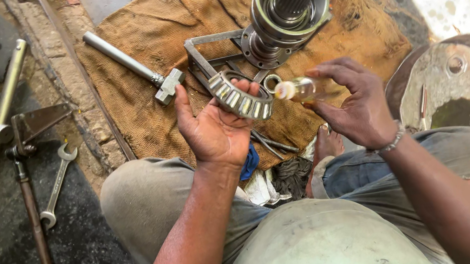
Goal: The person lubricates a bearing from a small bottle, wipes it with a blue cloth, and inserts it into a housing before using a metal rod to seat mechanical components.
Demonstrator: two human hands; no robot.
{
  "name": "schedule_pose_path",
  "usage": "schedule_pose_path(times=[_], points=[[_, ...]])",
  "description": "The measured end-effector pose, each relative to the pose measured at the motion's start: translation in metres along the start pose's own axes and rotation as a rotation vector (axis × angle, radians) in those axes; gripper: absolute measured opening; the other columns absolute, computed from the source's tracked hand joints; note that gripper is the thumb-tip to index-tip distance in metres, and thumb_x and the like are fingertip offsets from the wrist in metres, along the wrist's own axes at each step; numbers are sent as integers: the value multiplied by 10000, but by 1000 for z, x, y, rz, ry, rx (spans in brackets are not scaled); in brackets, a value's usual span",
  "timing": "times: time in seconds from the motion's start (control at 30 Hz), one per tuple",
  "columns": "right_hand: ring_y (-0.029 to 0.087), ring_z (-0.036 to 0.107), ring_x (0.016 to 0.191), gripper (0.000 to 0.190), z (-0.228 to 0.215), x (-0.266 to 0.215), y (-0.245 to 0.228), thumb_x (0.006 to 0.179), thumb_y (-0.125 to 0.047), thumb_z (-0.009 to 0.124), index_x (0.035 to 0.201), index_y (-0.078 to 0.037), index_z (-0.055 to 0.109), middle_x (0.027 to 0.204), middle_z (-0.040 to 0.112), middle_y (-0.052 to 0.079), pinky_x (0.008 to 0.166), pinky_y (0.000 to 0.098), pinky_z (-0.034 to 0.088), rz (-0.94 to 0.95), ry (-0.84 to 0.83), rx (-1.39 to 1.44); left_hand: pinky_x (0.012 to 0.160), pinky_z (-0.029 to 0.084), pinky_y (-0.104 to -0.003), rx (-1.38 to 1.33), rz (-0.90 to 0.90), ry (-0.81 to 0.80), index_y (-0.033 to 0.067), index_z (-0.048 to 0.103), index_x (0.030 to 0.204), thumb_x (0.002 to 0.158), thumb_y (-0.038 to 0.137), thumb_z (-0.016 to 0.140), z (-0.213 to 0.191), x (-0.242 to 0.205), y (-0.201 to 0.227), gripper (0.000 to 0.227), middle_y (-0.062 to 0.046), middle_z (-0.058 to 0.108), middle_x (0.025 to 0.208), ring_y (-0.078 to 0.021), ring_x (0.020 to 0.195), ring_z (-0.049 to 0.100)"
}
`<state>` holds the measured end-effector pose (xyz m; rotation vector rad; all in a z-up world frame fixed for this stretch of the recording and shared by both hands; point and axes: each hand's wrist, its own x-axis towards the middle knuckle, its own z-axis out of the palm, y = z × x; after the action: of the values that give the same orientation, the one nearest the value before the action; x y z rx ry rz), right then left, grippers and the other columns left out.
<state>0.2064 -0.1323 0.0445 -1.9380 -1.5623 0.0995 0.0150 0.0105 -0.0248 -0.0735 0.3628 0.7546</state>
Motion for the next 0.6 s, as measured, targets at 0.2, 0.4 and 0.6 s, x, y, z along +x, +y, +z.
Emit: schedule_pose_path(times=[0.2, 0.4, 0.6], points=[[154, 684, 1053, 432, 69, -37, 102, 771, -108, 864, 1119, -3, 629, 1098, 719, 93, 961, 307, 542, 365, 123, 356, 894, 587, -469, 207, 18, -141, -42, 658, 1104, 1004, 721, 455, -4, -3, 0, 796, -183, 749, 894, -325, 857, 737], [200, 705, 902, 383, 150, -62, 186, 751, -137, 850, 1069, -44, 659, 986, 744, 100, 827, 345, 562, 753, -21, 212, 851, 583, -399, 563, 86, -117, -19, 610, 1162, 1029, 701, 388, -17, 9, -11, 765, -186, 750, 884, -275, 830, 729], [293, 696, 904, 482, 213, -71, 206, 742, -121, 845, 1180, -60, 653, 1022, 728, 175, 778, 397, 567, 507, -57, 55, 855, 599, -395, 659, 56, -63, 2, 594, 1204, 1019, 650, 383, -31, 12, -14, 706, -167, 729, 903, -249, 881, 731]])
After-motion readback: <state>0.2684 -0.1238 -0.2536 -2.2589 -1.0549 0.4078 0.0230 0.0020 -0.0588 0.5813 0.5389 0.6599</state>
